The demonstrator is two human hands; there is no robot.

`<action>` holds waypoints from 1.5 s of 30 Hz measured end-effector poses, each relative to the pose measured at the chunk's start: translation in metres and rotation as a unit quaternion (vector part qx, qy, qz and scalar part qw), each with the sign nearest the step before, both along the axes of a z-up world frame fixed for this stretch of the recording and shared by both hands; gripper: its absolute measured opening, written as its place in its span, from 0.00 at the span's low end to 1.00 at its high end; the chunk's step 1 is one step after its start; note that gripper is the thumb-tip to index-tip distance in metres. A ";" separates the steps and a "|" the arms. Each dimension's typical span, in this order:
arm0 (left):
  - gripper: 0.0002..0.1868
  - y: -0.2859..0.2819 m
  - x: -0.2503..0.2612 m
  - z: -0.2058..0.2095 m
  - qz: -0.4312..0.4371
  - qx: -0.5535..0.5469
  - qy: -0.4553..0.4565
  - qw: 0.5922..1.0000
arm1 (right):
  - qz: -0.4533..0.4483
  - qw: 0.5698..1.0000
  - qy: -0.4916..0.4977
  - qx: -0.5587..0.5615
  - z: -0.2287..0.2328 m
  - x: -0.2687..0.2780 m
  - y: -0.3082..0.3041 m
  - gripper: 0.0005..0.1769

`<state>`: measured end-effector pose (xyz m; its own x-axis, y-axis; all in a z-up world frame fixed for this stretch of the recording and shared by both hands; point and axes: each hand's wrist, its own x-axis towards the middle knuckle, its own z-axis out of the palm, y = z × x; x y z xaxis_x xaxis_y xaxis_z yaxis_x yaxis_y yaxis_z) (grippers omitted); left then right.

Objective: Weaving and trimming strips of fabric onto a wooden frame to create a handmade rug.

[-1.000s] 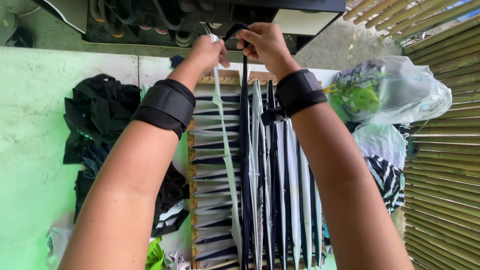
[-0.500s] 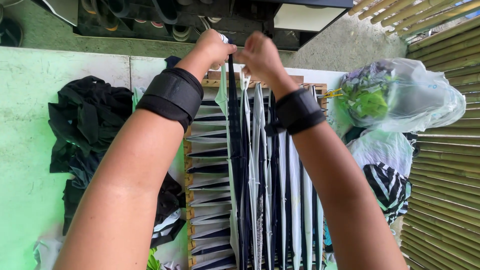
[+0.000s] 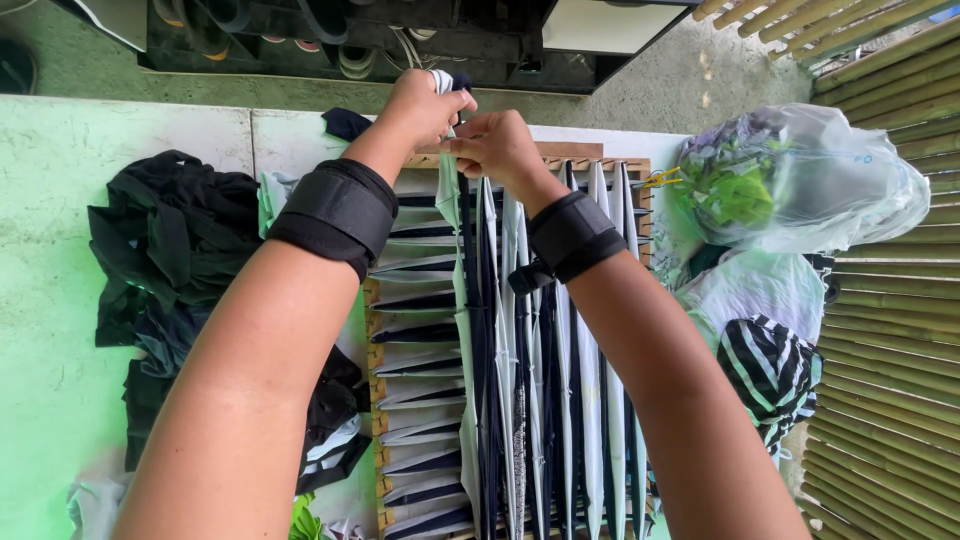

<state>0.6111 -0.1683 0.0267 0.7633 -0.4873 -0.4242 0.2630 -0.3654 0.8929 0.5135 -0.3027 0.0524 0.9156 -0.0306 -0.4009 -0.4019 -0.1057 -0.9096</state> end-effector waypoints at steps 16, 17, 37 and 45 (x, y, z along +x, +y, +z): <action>0.17 0.007 -0.018 -0.013 -0.114 0.058 0.018 0.992 | -0.008 0.992 -0.024 -0.123 0.006 0.021 -0.019 0.10; 0.15 0.007 -0.014 -0.010 -0.079 0.048 0.030 0.995 | -0.013 0.992 -0.009 -0.124 0.010 0.022 -0.018 0.08; 0.07 -0.021 0.009 -0.042 -0.026 0.080 0.119 0.989 | 0.004 0.923 -0.154 -0.351 -0.008 0.046 -0.020 0.08; 0.11 -0.019 0.013 -0.053 -0.031 0.074 0.152 0.985 | -0.003 0.926 -0.173 -0.335 -0.003 0.022 -0.020 0.13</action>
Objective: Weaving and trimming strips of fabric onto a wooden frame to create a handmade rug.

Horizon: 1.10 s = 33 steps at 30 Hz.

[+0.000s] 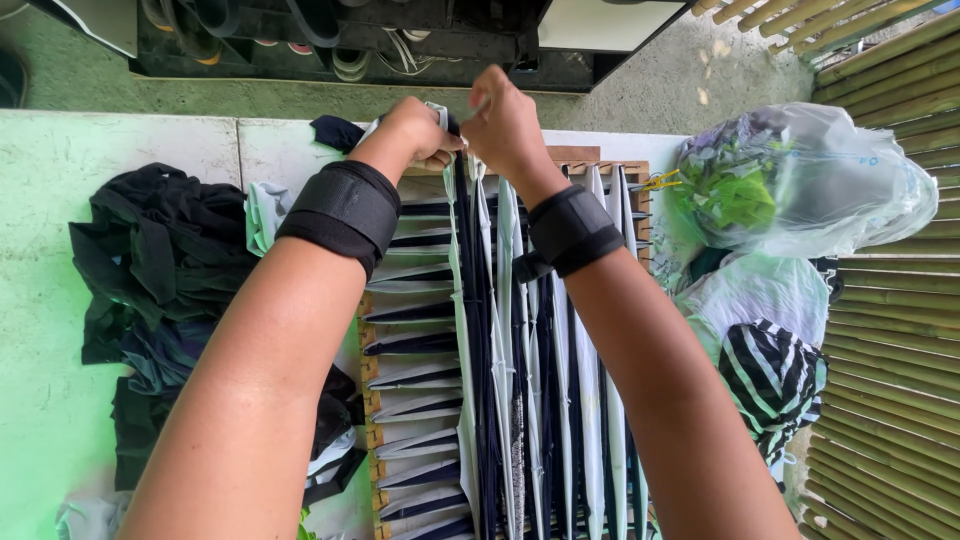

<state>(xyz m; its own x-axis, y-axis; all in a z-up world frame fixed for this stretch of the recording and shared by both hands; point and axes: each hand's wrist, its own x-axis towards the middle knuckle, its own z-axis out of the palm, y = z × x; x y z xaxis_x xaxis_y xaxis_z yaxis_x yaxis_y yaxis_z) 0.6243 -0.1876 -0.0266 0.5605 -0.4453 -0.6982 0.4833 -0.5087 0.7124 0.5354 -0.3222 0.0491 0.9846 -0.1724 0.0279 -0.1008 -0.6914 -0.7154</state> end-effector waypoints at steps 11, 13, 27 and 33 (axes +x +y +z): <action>0.12 -0.002 -0.001 0.039 -0.117 0.120 -0.163 0.972 | 0.006 0.999 0.037 -0.017 -0.003 -0.027 0.016 0.19; 0.11 -0.001 -0.001 0.041 -0.077 0.086 -0.112 0.987 | 0.001 1.000 0.031 -0.006 -0.005 -0.027 0.018 0.16; 0.11 -0.026 0.009 -0.014 -0.164 0.227 -0.310 0.909 | -0.006 1.000 0.016 -0.010 -0.004 -0.027 0.021 0.12; 0.14 -0.018 0.004 0.005 -0.109 0.206 -0.276 0.932 | 0.004 1.000 0.008 -0.027 -0.005 -0.034 0.030 0.14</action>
